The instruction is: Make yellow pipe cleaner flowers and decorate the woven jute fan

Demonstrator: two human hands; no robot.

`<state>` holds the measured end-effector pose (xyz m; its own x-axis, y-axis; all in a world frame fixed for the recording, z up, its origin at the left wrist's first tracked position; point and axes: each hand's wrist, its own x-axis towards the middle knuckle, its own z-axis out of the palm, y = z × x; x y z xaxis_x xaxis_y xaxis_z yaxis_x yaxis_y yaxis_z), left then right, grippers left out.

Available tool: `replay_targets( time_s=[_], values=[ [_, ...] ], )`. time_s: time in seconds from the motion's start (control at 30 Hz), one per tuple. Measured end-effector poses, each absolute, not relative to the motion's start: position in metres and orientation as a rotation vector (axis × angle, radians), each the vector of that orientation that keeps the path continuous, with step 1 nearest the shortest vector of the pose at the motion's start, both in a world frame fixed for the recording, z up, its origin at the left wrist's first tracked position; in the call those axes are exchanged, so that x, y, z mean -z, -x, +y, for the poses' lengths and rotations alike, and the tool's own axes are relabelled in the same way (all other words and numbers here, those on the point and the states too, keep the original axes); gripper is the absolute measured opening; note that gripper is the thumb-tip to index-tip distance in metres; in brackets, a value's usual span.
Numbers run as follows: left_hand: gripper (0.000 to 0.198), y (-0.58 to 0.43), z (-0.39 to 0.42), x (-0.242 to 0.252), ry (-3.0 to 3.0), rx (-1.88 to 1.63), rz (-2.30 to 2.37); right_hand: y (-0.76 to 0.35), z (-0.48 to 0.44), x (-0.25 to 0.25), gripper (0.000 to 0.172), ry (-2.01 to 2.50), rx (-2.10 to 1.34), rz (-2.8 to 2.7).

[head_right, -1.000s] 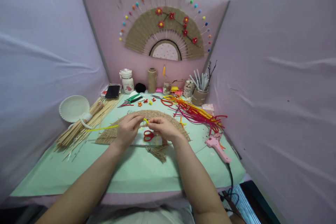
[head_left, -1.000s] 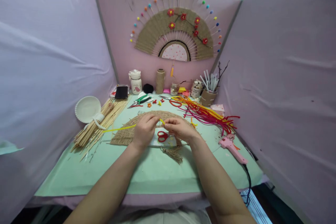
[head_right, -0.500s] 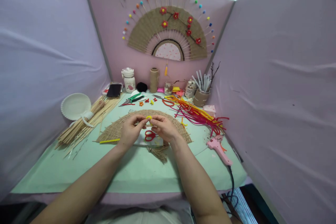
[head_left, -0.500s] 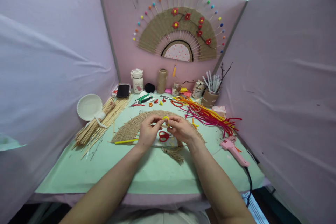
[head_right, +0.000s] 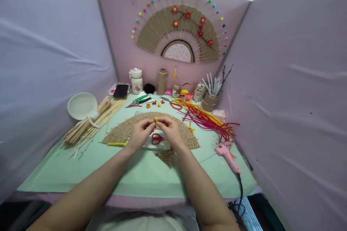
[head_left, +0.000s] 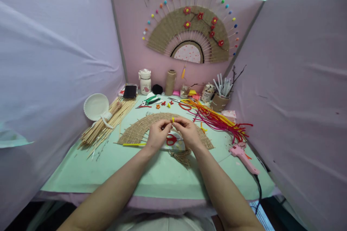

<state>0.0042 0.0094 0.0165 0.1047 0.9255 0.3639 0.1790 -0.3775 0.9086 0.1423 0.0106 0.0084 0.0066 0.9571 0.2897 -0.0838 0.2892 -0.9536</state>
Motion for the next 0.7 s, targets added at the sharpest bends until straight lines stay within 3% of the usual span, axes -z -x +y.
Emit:
replay_targets(
  time_s=[0.27, 0.7],
  values=[
    [0.019, -0.006, 0.012, -0.014, -1.527, -1.300, 1.070, -0.139, 0.001, -0.016, 0.015, 0.995, -0.515, -1.585],
    [0.021, -0.002, 0.020, -0.010, -1.365, -1.273, 1.052, -0.138, 0.001, -0.015, 0.018, 1.016, -0.325, -1.722]
  ],
)
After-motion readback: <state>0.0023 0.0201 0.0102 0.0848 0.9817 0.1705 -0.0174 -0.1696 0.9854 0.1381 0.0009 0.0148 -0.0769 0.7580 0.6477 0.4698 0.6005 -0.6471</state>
